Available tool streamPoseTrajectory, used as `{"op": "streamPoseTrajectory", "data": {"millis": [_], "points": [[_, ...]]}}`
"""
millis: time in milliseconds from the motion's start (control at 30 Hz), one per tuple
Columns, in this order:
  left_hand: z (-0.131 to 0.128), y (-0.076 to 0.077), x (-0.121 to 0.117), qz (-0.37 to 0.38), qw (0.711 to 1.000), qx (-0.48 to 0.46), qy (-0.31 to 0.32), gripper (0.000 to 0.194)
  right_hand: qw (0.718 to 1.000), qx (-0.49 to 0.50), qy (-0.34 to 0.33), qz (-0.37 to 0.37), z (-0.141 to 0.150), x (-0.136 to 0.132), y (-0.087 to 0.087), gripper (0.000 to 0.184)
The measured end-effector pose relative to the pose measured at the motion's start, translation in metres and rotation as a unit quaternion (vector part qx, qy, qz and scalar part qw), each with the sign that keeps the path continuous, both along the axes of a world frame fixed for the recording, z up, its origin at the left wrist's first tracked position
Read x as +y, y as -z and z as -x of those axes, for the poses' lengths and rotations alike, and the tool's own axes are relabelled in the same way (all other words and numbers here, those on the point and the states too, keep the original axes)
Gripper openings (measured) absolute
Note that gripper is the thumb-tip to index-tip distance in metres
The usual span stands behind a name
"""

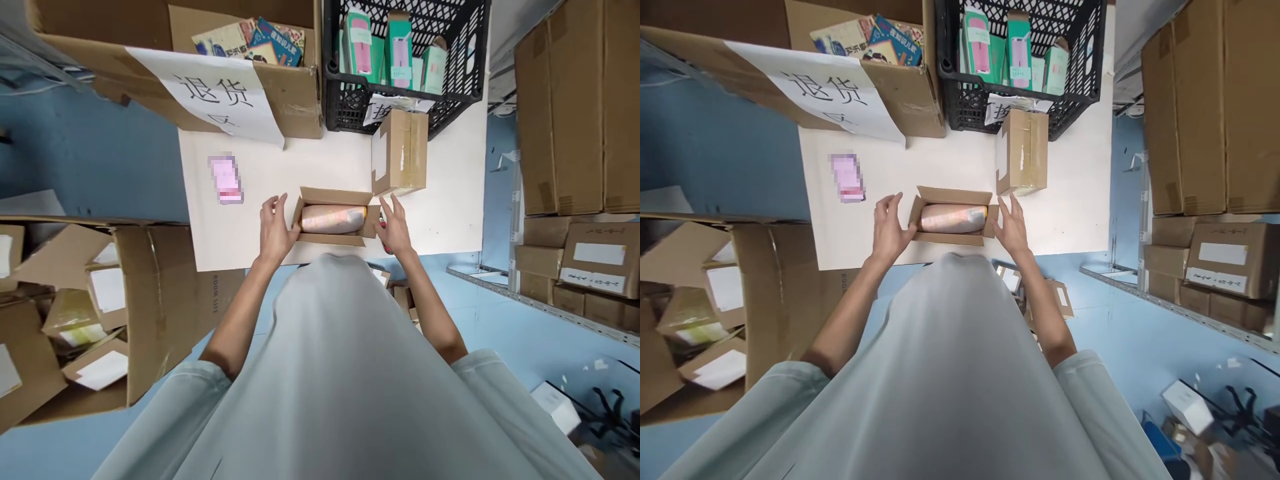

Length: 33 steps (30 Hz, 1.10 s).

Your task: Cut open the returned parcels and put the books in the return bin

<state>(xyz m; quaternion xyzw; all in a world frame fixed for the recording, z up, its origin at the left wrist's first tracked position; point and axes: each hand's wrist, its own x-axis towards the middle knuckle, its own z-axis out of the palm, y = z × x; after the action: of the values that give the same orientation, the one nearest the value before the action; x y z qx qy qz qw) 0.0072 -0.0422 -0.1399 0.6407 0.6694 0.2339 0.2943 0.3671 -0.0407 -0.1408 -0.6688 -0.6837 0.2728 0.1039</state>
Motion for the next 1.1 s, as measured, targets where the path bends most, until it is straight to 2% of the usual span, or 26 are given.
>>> {"op": "streamPoseTrajectory", "data": {"millis": [100, 233, 267, 333, 367, 433, 533, 600, 667, 767, 867, 967, 1100], "points": [[0.016, -0.003, 0.002, 0.001, 0.998, 0.038, 0.046, 0.061, 0.999, -0.012, 0.045, -0.018, 0.000, -0.020, -0.002, 0.057], [0.021, 0.005, 0.009, 0.035, 0.989, 0.048, 0.132, 0.044, 1.000, 0.004, -0.001, 0.018, 0.013, -0.032, 0.004, 0.050], [0.021, 0.009, 0.011, 0.037, 0.988, 0.040, 0.147, 0.040, 0.999, 0.008, -0.018, 0.034, 0.015, -0.034, 0.006, 0.058], [0.023, 0.015, 0.012, 0.044, 0.985, 0.020, 0.166, 0.041, 0.997, 0.008, -0.039, 0.071, 0.017, -0.035, 0.009, 0.089], [0.024, 0.017, 0.013, 0.053, 0.984, 0.012, 0.173, 0.047, 0.995, 0.006, -0.046, 0.091, 0.018, -0.035, 0.012, 0.104], [0.023, 0.021, 0.013, 0.077, 0.981, 0.007, 0.179, 0.064, 0.991, 0.001, -0.052, 0.124, 0.023, -0.036, 0.017, 0.122], [0.021, 0.023, 0.013, 0.105, 0.979, 0.004, 0.174, 0.087, 0.992, -0.012, -0.043, 0.117, 0.033, -0.037, 0.023, 0.129], [0.019, 0.022, 0.013, 0.116, 0.980, -0.003, 0.162, 0.094, 0.994, -0.021, -0.037, 0.099, 0.039, -0.037, 0.023, 0.131], [0.019, 0.018, 0.014, 0.123, 0.980, -0.007, 0.155, 0.094, 0.995, -0.026, -0.047, 0.089, 0.040, -0.037, 0.021, 0.133], [0.018, 0.008, 0.017, 0.117, 0.981, 0.005, 0.156, 0.085, 0.994, -0.029, -0.081, 0.073, 0.035, -0.032, 0.015, 0.136], [0.006, -0.004, 0.019, 0.091, 0.982, 0.028, 0.164, 0.074, 0.992, -0.038, -0.106, 0.059, 0.028, -0.025, 0.010, 0.140], [-0.018, -0.011, 0.018, 0.068, 0.979, 0.037, 0.187, 0.069, 0.991, -0.039, -0.114, 0.051, 0.023, -0.019, 0.008, 0.141], [-0.055, -0.005, 0.019, 0.063, 0.973, 0.055, 0.217, 0.062, 0.992, -0.025, -0.118, 0.048, 0.018, -0.014, 0.010, 0.144]]}}
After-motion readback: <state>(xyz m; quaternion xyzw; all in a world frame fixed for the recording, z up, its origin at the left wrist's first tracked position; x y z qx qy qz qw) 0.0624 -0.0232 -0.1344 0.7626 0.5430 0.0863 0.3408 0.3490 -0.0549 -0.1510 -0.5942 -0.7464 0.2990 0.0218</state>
